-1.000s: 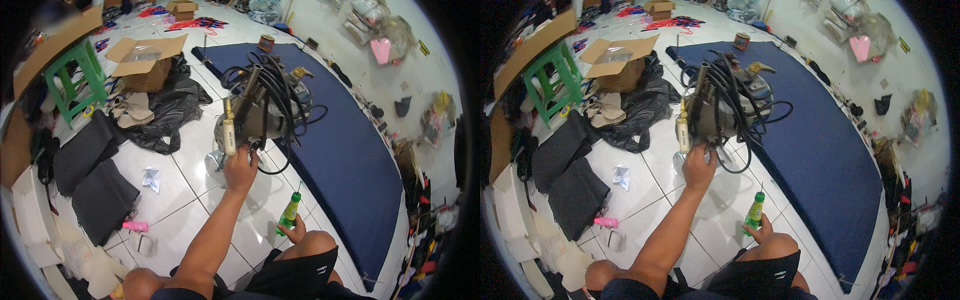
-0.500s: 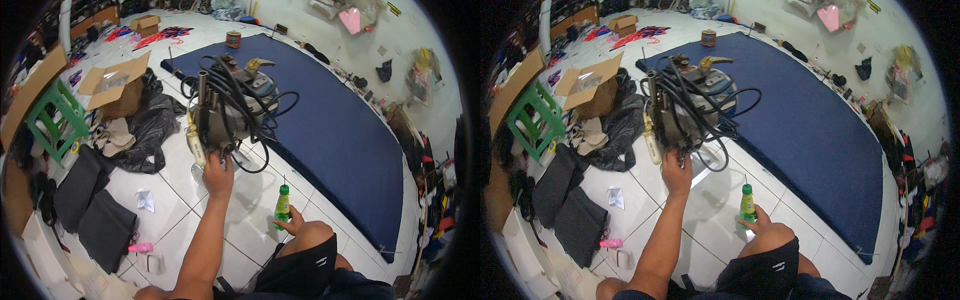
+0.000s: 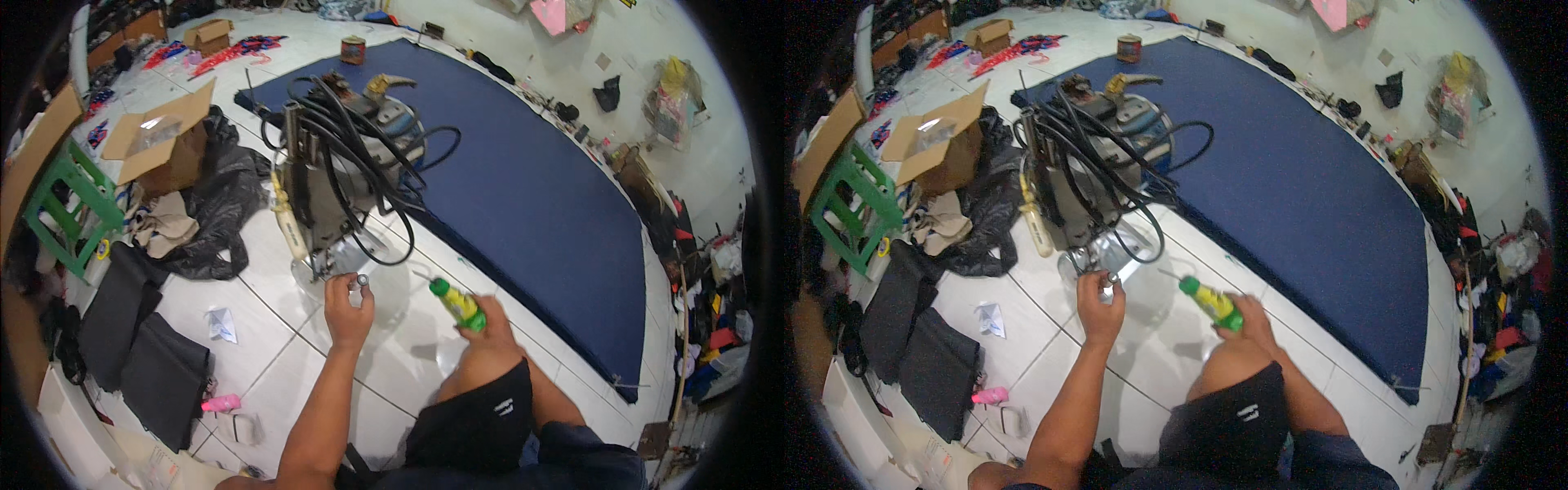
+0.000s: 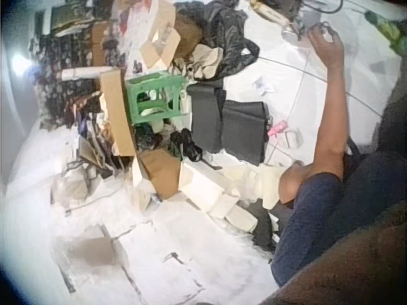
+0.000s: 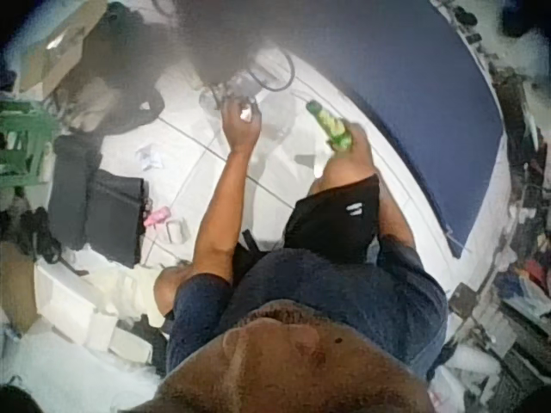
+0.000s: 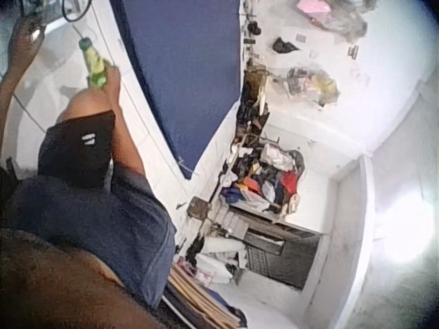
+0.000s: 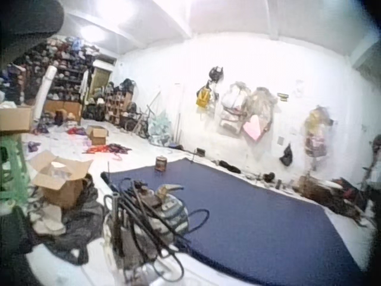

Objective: The person applies oil to an industrial cutting or sewing machine by squeezing a bottle and then wipes the edges of a large blue fabric sheet on the floor.

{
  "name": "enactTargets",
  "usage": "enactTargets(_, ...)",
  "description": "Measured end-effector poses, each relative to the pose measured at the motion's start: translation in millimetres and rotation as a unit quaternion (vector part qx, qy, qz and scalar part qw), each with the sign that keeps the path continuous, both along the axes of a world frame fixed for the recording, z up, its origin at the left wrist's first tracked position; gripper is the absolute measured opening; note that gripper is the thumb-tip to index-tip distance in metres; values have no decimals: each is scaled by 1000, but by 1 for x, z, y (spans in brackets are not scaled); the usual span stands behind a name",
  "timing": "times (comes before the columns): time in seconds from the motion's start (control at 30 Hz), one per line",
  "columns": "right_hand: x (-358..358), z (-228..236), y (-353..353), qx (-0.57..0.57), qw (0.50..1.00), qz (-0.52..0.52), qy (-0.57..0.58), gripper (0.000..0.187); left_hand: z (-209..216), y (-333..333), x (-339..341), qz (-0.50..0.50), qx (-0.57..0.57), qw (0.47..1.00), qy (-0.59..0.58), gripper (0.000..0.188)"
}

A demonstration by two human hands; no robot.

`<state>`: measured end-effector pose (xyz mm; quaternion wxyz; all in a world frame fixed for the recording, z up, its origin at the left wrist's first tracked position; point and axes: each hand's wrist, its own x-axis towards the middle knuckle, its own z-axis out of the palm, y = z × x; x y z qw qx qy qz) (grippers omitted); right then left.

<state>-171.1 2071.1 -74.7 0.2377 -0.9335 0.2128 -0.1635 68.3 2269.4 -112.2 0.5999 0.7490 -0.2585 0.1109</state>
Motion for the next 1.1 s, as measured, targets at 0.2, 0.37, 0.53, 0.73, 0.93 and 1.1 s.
enactTargets(0.2,17,91,-10,-179,976,24,117,71,-7,2,-20,-63,11,997,41,29)
enactTargets(0.37,33,137,-9,-284,942,53,171,72,2,-3,-21,-87,13,995,36,27)
enactTargets(0.53,38,164,-11,-345,916,78,191,73,12,-6,-20,-83,4,996,17,28)
enactTargets(0.73,54,184,-1,-403,884,100,217,70,6,-6,-18,-92,12,996,-12,28)
enactTargets(0.93,79,221,7,-490,835,164,189,69,14,-5,-16,-117,17,991,-69,28)
enactTargets(1.1,97,256,16,-533,800,183,206,69,14,-10,-15,-87,-27,995,-32,27)
